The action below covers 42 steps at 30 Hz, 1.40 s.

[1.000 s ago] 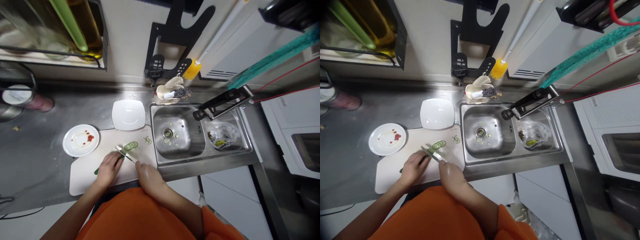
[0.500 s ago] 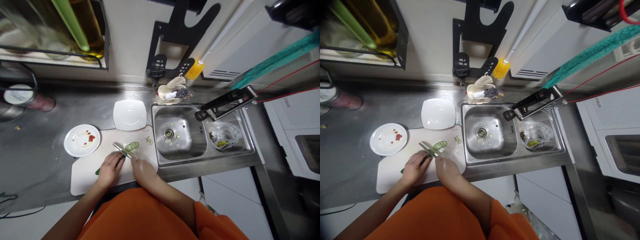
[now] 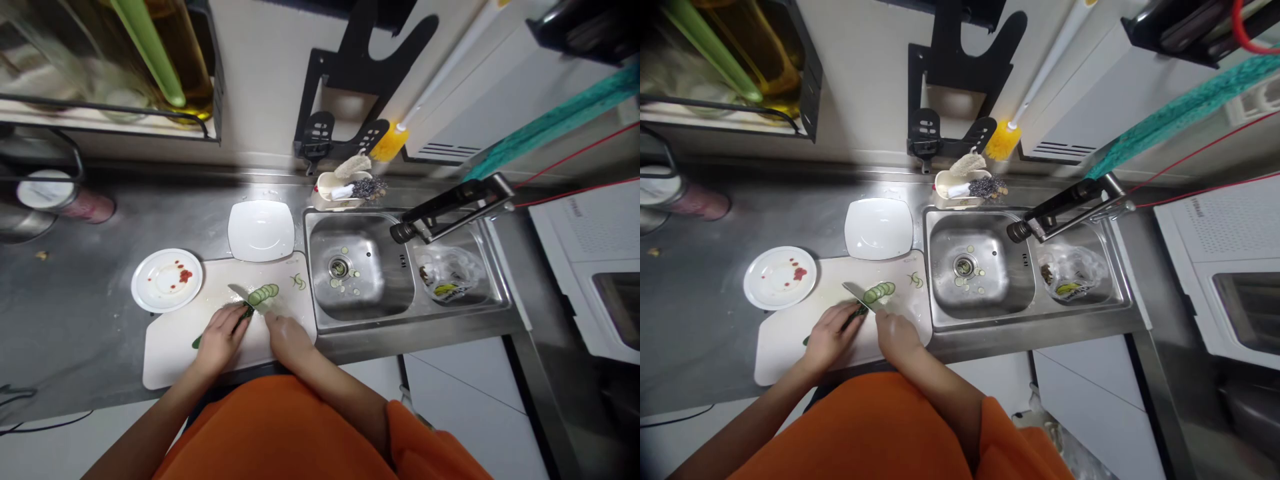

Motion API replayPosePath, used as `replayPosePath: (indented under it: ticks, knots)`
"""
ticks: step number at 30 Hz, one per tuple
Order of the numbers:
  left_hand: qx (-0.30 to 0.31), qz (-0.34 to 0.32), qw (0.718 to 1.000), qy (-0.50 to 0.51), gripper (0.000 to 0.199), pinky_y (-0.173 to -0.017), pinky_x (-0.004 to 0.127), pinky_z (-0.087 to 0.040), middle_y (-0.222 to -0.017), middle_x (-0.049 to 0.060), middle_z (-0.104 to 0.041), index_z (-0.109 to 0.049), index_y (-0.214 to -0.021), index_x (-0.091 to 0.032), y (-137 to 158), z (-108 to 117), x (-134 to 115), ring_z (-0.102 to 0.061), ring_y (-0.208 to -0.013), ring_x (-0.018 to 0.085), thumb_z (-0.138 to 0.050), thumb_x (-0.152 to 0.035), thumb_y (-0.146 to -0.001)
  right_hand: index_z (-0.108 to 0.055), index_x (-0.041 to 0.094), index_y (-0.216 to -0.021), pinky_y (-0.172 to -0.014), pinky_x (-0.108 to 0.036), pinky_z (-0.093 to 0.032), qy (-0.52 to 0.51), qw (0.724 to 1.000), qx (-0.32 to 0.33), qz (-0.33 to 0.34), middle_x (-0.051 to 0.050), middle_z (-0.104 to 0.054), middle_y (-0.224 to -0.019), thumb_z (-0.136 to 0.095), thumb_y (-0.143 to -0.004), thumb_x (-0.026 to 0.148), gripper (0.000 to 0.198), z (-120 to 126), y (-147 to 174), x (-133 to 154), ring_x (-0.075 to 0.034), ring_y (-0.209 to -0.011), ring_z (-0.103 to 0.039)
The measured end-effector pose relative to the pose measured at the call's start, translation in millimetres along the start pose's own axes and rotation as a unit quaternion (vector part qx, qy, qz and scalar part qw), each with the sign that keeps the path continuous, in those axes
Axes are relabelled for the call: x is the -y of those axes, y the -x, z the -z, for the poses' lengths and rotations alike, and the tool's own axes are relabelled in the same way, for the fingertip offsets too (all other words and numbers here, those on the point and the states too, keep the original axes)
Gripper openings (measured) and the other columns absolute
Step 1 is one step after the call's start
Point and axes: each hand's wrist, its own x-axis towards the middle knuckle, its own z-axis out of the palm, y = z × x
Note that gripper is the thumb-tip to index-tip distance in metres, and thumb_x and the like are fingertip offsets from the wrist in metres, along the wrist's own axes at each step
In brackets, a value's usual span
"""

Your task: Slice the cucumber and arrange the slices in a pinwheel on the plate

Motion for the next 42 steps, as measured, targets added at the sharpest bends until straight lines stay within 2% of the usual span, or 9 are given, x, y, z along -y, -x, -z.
replayPosePath:
  ticks: [5, 12, 17, 32, 42]
  knots:
    - [-0.012, -0.001, 1.000, 0.004, 0.026, -0.092, 0.039, -0.051, -0.110, 0.009, -0.068, -0.062, -0.112, -0.020, 1, 0, 1, -0.062, -0.104, 0.022, -0.055, -0.028, -0.088, -0.052, 0.013, -0.117, -0.071, -0.028, -0.050, -0.005, 1.000, 0.022, -0.019, -0.013, -0.068, -0.089, -0.032, -0.090, 0.005, 0.033, 7, 12, -7, -0.023, -0.090, -0.066]
    - [-0.012, 0.000, 1.000, -0.016, 0.022, -0.091, 0.040, -0.051, -0.102, 0.008, -0.070, -0.063, -0.107, -0.020, -1, 0, -1, -0.064, -0.099, 0.023, -0.053, -0.030, -0.089, -0.051, 0.016, -0.112, -0.066, -0.029, -0.051, 0.013, 1.000, 0.005, -0.015, -0.010, -0.067, -0.089, -0.032, -0.091, 0.005, 0.030, 10, 31, -3, -0.024, -0.084, -0.068]
    - [-0.016, 0.002, 1.000, -0.012, 0.022, -0.090, 0.039, -0.050, -0.100, 0.007, -0.071, -0.064, -0.105, -0.020, -1, 1, -2, -0.065, -0.097, 0.023, -0.053, -0.031, -0.089, -0.050, 0.017, -0.111, -0.066, -0.028, -0.050, 0.007, 1.000, 0.018, -0.023, -0.011, -0.067, -0.088, -0.031, -0.092, 0.007, 0.028, 11, 40, -4, -0.023, -0.085, -0.067]
    - [-0.022, -0.007, 0.999, -0.025, 0.021, -0.090, 0.040, -0.051, -0.099, 0.008, -0.071, -0.064, -0.103, -0.020, 0, -2, 2, -0.065, -0.096, 0.023, -0.053, -0.031, -0.089, -0.052, 0.014, -0.109, -0.068, -0.028, -0.050, 0.005, 1.000, 0.028, -0.013, -0.012, -0.068, -0.090, -0.033, -0.091, 0.005, 0.028, 17, 38, -1, -0.023, -0.086, -0.067]
    - [-0.019, -0.010, 1.000, -0.018, 0.020, -0.090, 0.039, -0.050, -0.099, 0.007, -0.071, -0.064, -0.102, -0.020, -1, -1, 1, -0.065, -0.096, 0.022, -0.054, -0.030, -0.089, -0.052, 0.014, -0.109, -0.067, -0.027, -0.051, 0.013, 1.000, 0.016, 0.004, -0.011, -0.068, -0.089, -0.034, -0.092, 0.006, 0.026, 15, 24, 2, -0.022, -0.086, -0.067]
